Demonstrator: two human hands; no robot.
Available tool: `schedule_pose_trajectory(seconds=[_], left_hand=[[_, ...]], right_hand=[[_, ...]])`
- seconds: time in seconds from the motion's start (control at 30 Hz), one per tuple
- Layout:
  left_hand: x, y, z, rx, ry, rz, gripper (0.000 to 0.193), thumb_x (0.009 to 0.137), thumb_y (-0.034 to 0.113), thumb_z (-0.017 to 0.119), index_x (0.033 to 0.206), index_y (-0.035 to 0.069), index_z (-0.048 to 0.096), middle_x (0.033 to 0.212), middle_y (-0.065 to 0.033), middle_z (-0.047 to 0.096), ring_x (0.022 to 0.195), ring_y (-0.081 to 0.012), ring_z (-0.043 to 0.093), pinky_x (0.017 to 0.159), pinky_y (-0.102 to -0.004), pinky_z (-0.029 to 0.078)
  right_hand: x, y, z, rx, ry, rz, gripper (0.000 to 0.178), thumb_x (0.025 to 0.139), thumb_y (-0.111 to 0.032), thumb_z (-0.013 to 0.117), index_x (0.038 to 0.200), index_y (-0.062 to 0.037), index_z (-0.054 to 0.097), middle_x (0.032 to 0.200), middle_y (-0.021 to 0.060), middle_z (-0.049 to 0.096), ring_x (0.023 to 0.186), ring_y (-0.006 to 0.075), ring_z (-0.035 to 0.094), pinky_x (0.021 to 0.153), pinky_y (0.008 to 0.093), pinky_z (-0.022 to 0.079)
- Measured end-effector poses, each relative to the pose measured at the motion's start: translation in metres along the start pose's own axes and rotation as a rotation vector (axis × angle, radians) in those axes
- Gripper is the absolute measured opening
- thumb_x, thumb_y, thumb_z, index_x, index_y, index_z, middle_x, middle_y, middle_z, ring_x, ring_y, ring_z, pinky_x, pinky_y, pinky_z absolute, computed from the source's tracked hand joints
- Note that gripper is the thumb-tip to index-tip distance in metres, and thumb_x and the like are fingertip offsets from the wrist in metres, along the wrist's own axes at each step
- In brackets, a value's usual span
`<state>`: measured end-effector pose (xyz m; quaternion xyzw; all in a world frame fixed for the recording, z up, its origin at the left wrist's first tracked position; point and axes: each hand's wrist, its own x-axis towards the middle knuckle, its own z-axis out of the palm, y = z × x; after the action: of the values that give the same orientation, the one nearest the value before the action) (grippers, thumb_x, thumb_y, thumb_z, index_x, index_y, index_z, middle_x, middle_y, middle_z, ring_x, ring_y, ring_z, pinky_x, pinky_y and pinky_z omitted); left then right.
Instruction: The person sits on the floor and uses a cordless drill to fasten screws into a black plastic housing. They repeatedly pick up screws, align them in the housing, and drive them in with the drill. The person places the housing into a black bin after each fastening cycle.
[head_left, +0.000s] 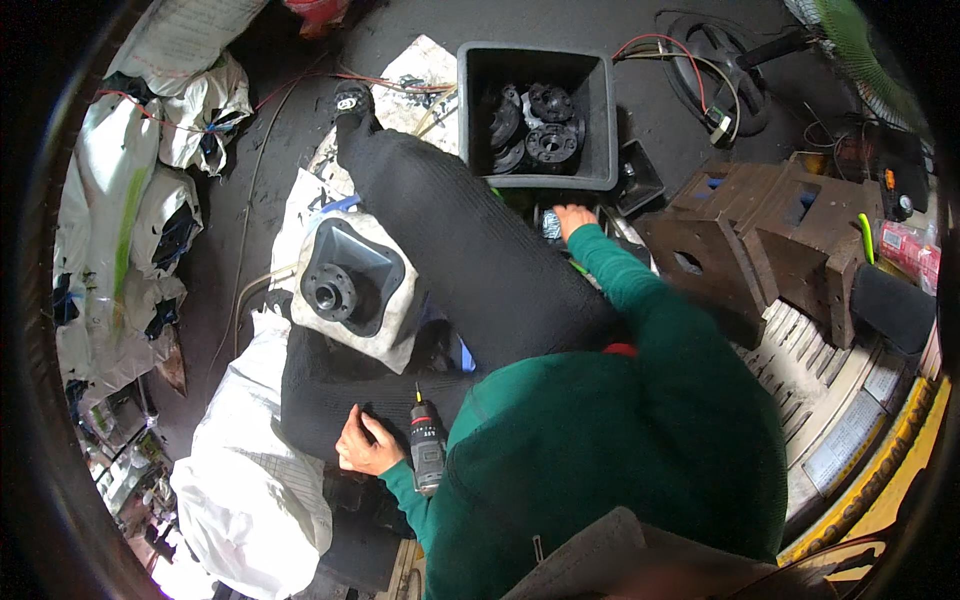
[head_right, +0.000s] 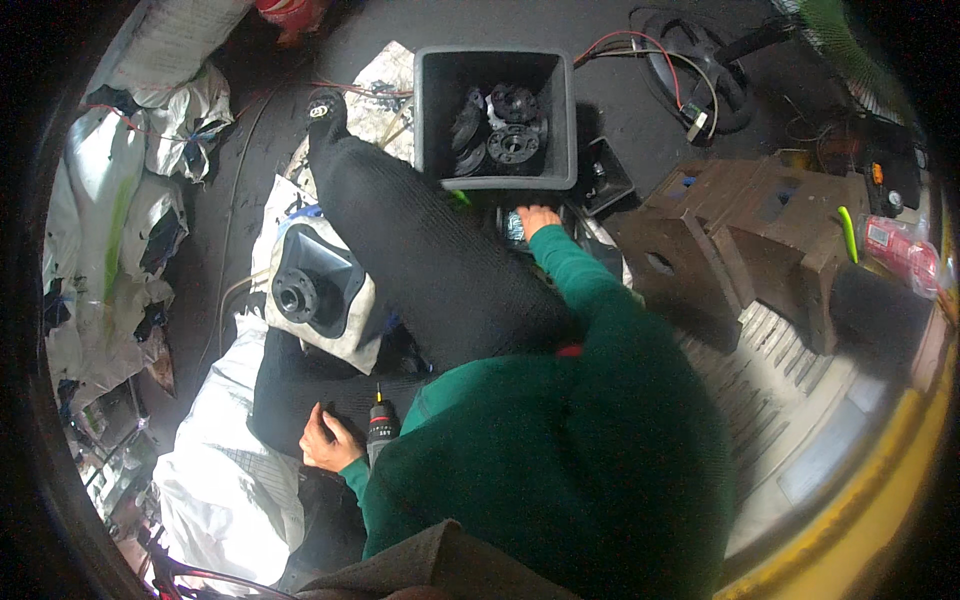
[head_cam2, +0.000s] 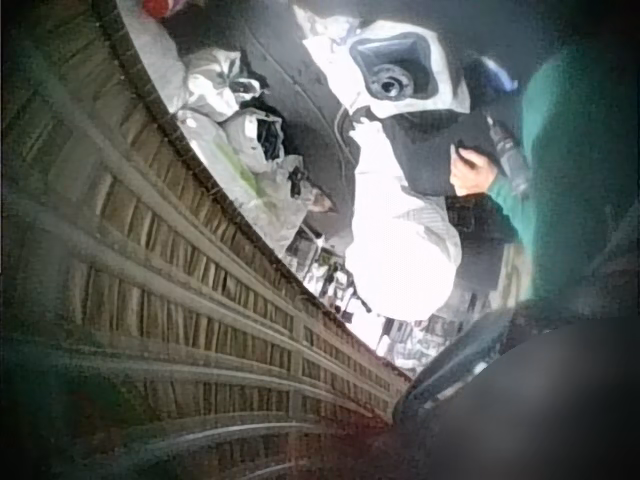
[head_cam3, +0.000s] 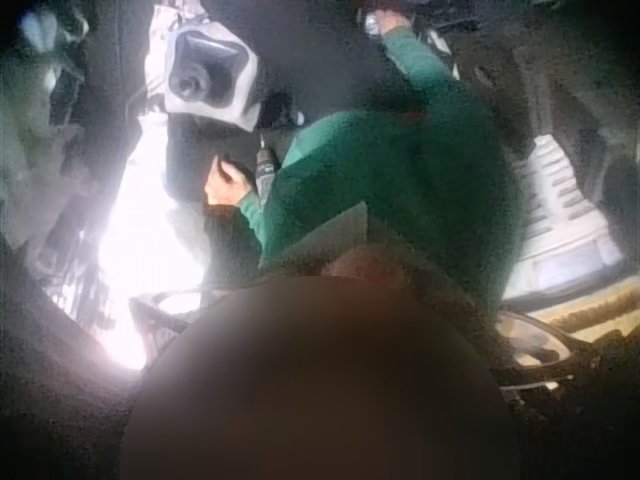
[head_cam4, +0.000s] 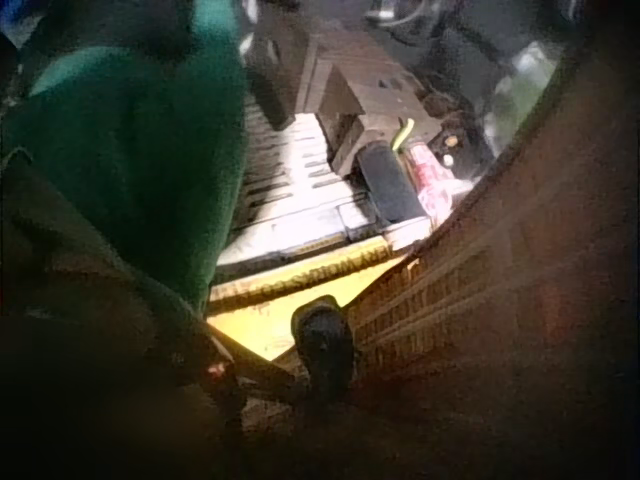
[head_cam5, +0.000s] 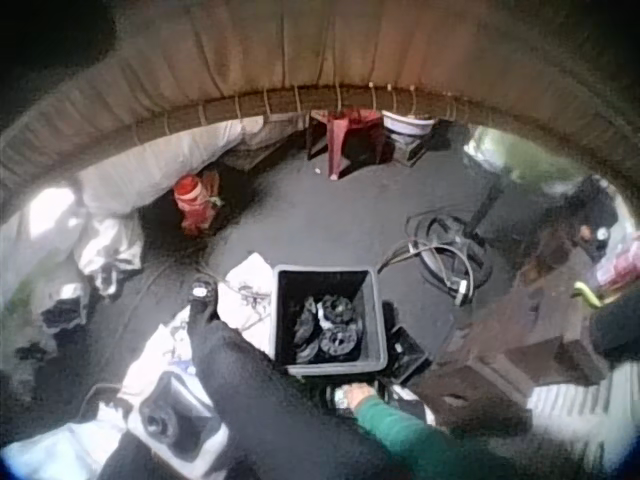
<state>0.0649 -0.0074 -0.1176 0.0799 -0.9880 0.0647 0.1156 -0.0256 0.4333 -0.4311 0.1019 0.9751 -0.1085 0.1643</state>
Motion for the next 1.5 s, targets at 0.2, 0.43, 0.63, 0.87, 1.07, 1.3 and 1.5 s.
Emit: schedule_pose_trajectory(seconds=[0.2, 0.43, 0.63, 0.87, 1.07, 1.3, 1.5], left_hand=[[0.001, 0.001, -0.002, -0.017, -0.012, -0.001, 0.02, 0.086, 0.025, 0.06, 0.102, 0.019, 0.069, 0.096, 0.0035, 0.067, 0.088, -0.0203, 0.057, 0.08, -0.0384, 0.036], [0.001, 0.0, -0.002, -0.009, -0.019, -0.004, 0.019, 0.086, 0.025, 0.06, 0.102, 0.02, 0.068, 0.097, 0.0046, 0.067, 0.09, -0.0195, 0.057, 0.08, -0.0385, 0.036], [0.002, 0.002, -0.003, -0.015, -0.001, 0.012, 0.019, 0.086, 0.025, 0.06, 0.102, 0.02, 0.068, 0.096, 0.0056, 0.067, 0.09, -0.0194, 0.058, 0.081, -0.0381, 0.036], [0.0, 0.003, -0.005, -0.042, 0.01, 0.021, 0.019, 0.085, 0.024, 0.06, 0.102, 0.02, 0.068, 0.096, 0.005, 0.067, 0.09, -0.0199, 0.058, 0.081, -0.0385, 0.037], [-0.002, 0.003, -0.004, -0.072, 0.021, 0.029, 0.02, 0.084, 0.024, 0.061, 0.102, 0.019, 0.068, 0.094, 0.0039, 0.067, 0.089, -0.02, 0.057, 0.08, -0.0383, 0.037], [-0.004, 0.004, -0.007, -0.106, -0.012, 0.023, 0.02, 0.083, 0.024, 0.063, 0.101, 0.019, 0.069, 0.093, 0.0034, 0.068, 0.087, -0.0191, 0.057, 0.081, -0.0365, 0.036], [-0.006, 0.004, -0.003, -0.15, 0.068, 0.036, 0.019, 0.084, 0.022, 0.062, 0.101, 0.018, 0.069, 0.094, 0.0036, 0.068, 0.086, -0.0191, 0.058, 0.081, -0.0353, 0.035]], right_hand=[[0.01, -0.002, -0.004, 0.074, -0.176, 0.096, 0.025, 0.08, -0.015, 0.057, 0.104, -0.0137, 0.065, 0.1, 0.017, 0.064, 0.094, 0.035, 0.063, 0.08, 0.0429, 0.052], [-0.01, 0.006, -0.023, 0.409, -0.002, 0.213, 0.036, 0.069, -0.016, 0.07, 0.105, -0.0152, 0.066, 0.098, 0.017, 0.065, 0.09, 0.0348, 0.063, 0.084, 0.0409, 0.051], [-0.007, 0.024, -0.026, 1.628, -0.4, 0.596, 0.023, 0.077, -0.018, 0.066, 0.098, -0.0075, 0.063, 0.087, 0.0057, 0.063, 0.079, 0.0241, 0.064, 0.067, 0.0436, 0.059], [-0.005, 0.031, -0.03, 1.751, -0.402, 0.914, 0.028, 0.087, -0.037, 0.059, 0.093, -0.0104, 0.065, 0.084, 0.0014, 0.061, 0.064, 0.0189, 0.058, 0.056, 0.0366, 0.055], [-0.013, 0.039, -0.037, 2.025, -0.503, 0.757, 0.029, 0.089, -0.029, 0.053, 0.105, -0.0076, 0.064, 0.087, 0.0031, 0.063, 0.064, 0.016, 0.058, 0.055, 0.0333, 0.054], [-0.019, 0.036, -0.057, 2.159, -0.544, 0.58, 0.034, 0.089, -0.021, 0.045, 0.115, -0.0052, 0.06, 0.092, 0.0043, 0.065, 0.073, 0.0161, 0.062, 0.057, 0.0313, 0.053], [-0.02, 0.036, -0.053, 2.196, -0.471, 0.643, 0.029, 0.088, -0.019, 0.06, 0.113, -0.0039, 0.061, 0.092, 0.0029, 0.066, 0.073, 0.0156, 0.06, 0.062, 0.0322, 0.054]])
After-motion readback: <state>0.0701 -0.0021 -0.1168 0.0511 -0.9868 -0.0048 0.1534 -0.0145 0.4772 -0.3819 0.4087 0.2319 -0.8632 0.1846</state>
